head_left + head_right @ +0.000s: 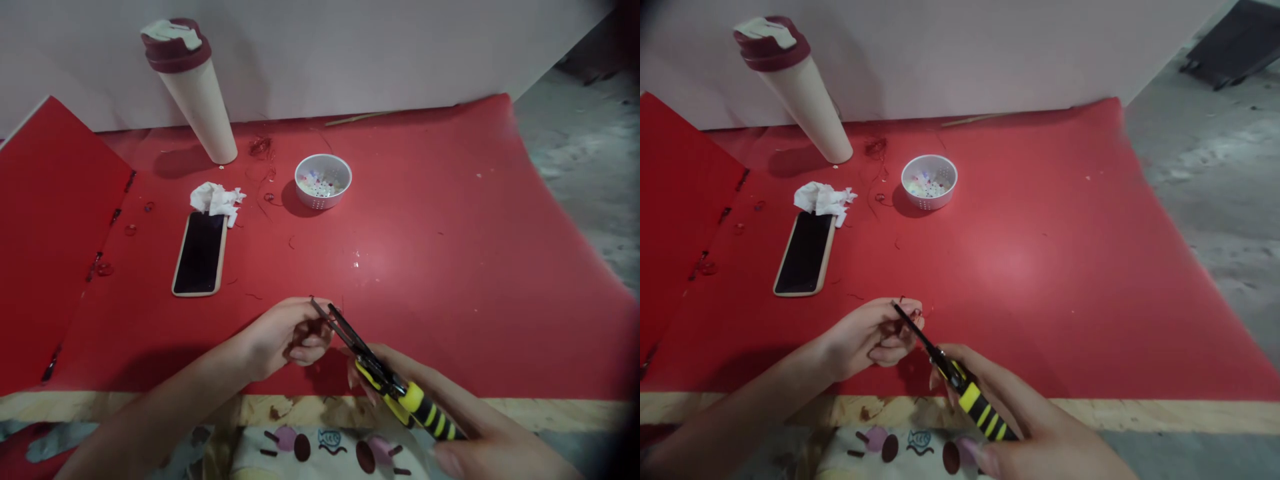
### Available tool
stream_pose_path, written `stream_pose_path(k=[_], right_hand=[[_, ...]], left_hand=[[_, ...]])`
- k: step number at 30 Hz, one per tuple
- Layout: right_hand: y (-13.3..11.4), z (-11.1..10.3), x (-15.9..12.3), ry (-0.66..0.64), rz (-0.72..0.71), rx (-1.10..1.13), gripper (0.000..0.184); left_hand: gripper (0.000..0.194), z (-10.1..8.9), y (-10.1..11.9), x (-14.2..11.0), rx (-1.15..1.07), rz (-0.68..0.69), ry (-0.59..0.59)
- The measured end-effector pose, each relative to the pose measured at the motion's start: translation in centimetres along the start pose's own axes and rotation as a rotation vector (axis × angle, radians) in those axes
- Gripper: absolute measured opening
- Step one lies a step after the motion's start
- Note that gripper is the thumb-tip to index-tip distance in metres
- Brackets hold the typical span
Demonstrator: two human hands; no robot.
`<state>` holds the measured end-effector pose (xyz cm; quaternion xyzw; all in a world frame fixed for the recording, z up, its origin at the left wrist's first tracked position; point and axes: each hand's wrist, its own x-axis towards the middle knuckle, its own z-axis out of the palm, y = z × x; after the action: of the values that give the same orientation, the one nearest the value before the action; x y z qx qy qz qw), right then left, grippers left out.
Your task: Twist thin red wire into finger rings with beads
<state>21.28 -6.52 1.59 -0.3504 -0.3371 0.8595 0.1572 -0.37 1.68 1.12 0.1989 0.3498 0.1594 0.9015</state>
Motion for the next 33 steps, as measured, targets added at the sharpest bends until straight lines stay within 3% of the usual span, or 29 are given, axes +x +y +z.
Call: stream_pose_path(k=[4, 11, 15, 19, 28, 33], right_hand=[[-0.2, 0.0, -0.2, -0.004, -0.019, 0.014, 0.081], [0.9, -1.0, 0.5, -0.169, -0.175, 0.235, 0.065], [1.4, -1.3, 1.7, -0.273, -0.23, 0.237, 0.071], [2.4, -1.5, 1.9, -0.313, -0.221, 0.292, 0.072], [3.1, -0.9, 2.4, -0.242, -0.235, 0.355, 0.07], [2.4, -0.4, 1.7, -0.161, -0.191, 0.327, 0.055]], left_hand=[[0.009, 0.0, -0.2, 0.2, 0.018, 0.081, 0.013], [0.035, -0.8, -0.1, 0.2, 0.326, 0.132, -0.105], [0.027, -1.2, 0.0, 0.0, 0.46, 0.162, -0.169], [0.017, -0.6, 0.0, -0.3, 0.542, 0.306, -0.079], [0.029, -0.1, 0.4, -0.9, 0.529, 0.414, -0.083], [0.024, -0.9, 0.1, -0.5, 0.51, 0.452, -0.123]])
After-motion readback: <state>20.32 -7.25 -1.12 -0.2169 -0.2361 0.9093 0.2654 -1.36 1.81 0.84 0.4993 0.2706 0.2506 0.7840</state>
